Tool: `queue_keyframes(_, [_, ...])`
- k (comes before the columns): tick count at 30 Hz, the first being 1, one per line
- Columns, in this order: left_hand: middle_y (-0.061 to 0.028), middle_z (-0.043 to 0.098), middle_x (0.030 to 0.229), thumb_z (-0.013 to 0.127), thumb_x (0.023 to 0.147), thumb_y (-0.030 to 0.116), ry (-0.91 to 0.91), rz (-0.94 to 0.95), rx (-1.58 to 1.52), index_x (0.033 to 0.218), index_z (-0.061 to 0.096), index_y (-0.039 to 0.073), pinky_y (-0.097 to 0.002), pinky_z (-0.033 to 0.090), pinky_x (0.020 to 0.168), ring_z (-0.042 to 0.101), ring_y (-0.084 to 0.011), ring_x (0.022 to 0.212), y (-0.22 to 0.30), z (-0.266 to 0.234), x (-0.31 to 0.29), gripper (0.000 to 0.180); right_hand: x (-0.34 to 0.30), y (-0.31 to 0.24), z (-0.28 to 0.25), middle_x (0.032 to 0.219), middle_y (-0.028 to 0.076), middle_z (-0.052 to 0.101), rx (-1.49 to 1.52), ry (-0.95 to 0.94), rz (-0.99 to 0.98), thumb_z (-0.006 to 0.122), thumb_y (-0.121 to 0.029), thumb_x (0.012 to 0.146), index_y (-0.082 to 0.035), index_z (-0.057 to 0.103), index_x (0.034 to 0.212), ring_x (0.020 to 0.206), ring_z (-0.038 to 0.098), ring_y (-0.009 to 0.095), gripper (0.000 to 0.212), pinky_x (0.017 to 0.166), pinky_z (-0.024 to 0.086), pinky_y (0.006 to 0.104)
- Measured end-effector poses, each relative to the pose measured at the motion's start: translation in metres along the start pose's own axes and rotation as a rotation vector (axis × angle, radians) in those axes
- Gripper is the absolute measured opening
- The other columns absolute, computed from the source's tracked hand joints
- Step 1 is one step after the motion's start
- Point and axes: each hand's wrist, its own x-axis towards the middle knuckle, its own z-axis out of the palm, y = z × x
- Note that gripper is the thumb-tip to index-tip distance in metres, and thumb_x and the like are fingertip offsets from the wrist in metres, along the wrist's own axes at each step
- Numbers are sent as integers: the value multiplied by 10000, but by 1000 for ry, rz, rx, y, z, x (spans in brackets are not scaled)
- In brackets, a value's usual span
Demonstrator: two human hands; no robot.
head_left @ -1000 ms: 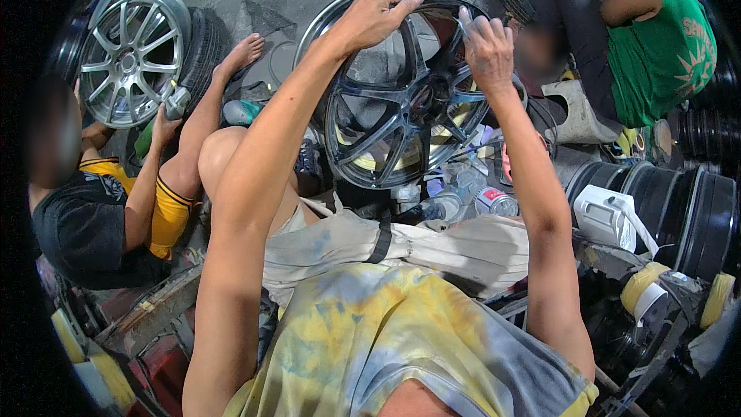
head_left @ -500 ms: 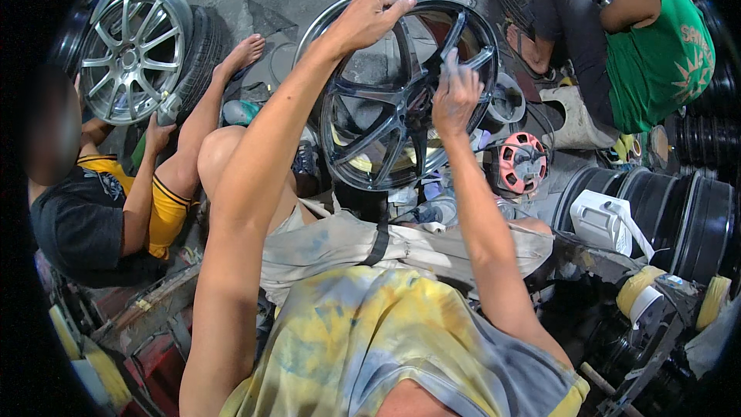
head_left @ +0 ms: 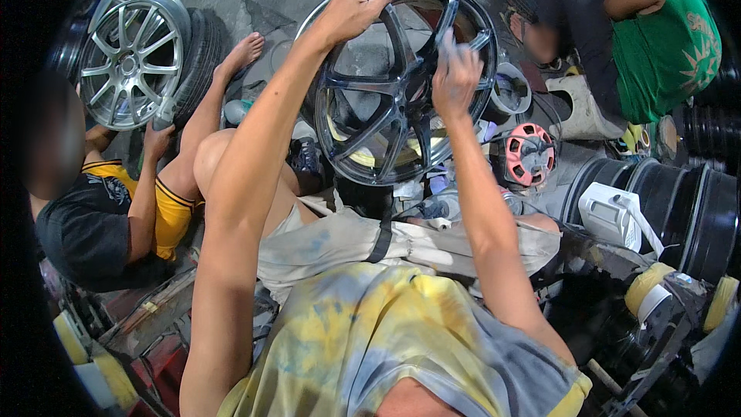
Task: The person sits on the floor and uses a cloth to wipe and polish a silver car wheel rim. They rotate the wheel to access different spokes and the outer lip, applying a cleaning or polishing substance from a can. The person works methodically on the rim's surface while other workers are visible in the background.
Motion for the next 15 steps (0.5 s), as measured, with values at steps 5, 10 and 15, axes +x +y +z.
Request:
queue_keyframes(5, [-91,701,961,534,1078,460,140,141,-91,1259,702,5,-337,478,818,602,-180,890,-10,14,-5,517,74,15,4,931,129,636,-47,28,-94,612,-115,982,-53,687,1280,898,601,362,313,777,459,472])
queue_keyframes(10, [-74,731,1092,518,1085,471,47,-32,-165,1249,706,-6,-323,464,952,608,-170,1014,-17,3,-2,538,-33,-14,-28,888,89,604,179,-286,-88,674,-89,925,-67,699,1283,874,593,296,359,731,425,428])
queue_keyframes(15, [-72,721,1146,489,1093,490,53,-113,-242,1213,699,-46,-315,441,1007,593,-158,1056,-17,1,-5,588,-13,-52,-59,886,71,577,290,-367,-141,704,-100,916,-104,729,1227,857,579,283,312,740,405,417])
